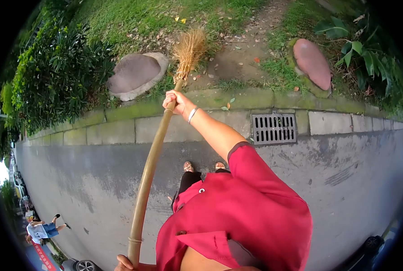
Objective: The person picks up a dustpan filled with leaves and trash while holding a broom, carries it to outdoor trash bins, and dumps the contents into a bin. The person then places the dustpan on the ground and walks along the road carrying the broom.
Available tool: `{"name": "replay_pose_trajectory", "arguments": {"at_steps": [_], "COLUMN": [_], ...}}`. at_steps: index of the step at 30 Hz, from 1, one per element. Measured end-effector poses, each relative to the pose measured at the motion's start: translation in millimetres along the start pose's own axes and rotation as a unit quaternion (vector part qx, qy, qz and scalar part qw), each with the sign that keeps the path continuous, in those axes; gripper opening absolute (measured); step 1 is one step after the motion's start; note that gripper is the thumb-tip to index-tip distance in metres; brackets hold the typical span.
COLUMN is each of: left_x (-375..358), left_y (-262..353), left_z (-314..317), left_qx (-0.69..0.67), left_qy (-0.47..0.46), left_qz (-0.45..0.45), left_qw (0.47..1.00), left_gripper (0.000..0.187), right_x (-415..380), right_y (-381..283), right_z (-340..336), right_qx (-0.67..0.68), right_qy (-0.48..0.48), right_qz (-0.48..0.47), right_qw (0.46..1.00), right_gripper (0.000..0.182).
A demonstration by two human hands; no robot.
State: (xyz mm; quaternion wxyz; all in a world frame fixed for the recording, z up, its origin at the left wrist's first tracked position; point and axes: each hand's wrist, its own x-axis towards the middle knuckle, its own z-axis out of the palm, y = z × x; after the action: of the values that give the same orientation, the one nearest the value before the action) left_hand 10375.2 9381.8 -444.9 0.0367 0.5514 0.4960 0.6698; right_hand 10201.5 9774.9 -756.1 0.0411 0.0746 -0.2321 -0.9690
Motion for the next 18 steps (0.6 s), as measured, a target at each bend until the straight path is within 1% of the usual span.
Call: {"name": "replay_pose_trajectory", "arguments": {"at_steps": [2,4,5,6,7,8,10,11,12,13,14,15,16,18], "left_x": [-9,-29,-40,-48,-59,-64,0,5,7,17,27,42,62,99], "left_y": [-5,0,1,-1,-9,-20,-84,-104,-118,-149,-180,-217,-257,-334], "left_z": [-25,-68,-92,-114,-138,-155,-144,-159,-174,-190,-204,-216,-216,-197], "left_qx": [-0.025,-0.065,-0.088,-0.108,-0.127,-0.134,-0.231,-0.279,-0.307,-0.275,-0.244,-0.215,-0.213,-0.215], "left_qy": [0.067,0.198,0.258,0.306,0.341,0.365,0.331,0.374,0.367,0.412,0.453,0.465,0.457,0.419], "left_qz": [0.04,0.083,0.107,0.129,0.143,0.159,0.212,0.197,0.187,0.146,0.102,0.048,-0.009,-0.127], "left_qw": [0.997,0.975,0.956,0.937,0.92,0.907,0.89,0.862,0.858,0.856,0.851,0.858,0.863,0.873], "left_gripper": [0.015,0.018,0.02,0.022,0.024,0.026,0.021,0.022,0.022,0.022,0.022,0.02,0.018,0.017], "right_x": [11,14,10,10,5,-4,-25,-39,-56,-76,-92,-109,-127,-165], "right_y": [9,34,44,46,43,43,36,33,33,37,33,29,25,18], "right_z": [30,56,66,62,55,46,20,6,-6,-13,-31,-47,-59,-71], "right_qx": [-0.026,-0.09,-0.088,-0.096,-0.096,-0.094,-0.073,-0.049,-0.021,-0.027,0.008,0.028,0.052,0.086], "right_qy": [-0.024,-0.047,-0.026,-0.028,0.004,0.038,0.088,0.115,0.138,0.146,0.148,0.149,0.151,0.175], "right_qz": [0.006,-0.042,-0.063,-0.063,-0.093,-0.122,-0.183,-0.2,-0.228,-0.271,-0.29,-0.325,-0.359,-0.461], "right_qw": [0.999,0.994,0.994,0.993,0.991,0.987,0.976,0.972,0.964,0.951,0.946,0.933,0.92,0.866], "right_gripper": [0.023,0.02,0.018,0.019,0.019,0.02,0.02,0.02,0.02,0.02,0.021,0.02,0.02,0.021]}}
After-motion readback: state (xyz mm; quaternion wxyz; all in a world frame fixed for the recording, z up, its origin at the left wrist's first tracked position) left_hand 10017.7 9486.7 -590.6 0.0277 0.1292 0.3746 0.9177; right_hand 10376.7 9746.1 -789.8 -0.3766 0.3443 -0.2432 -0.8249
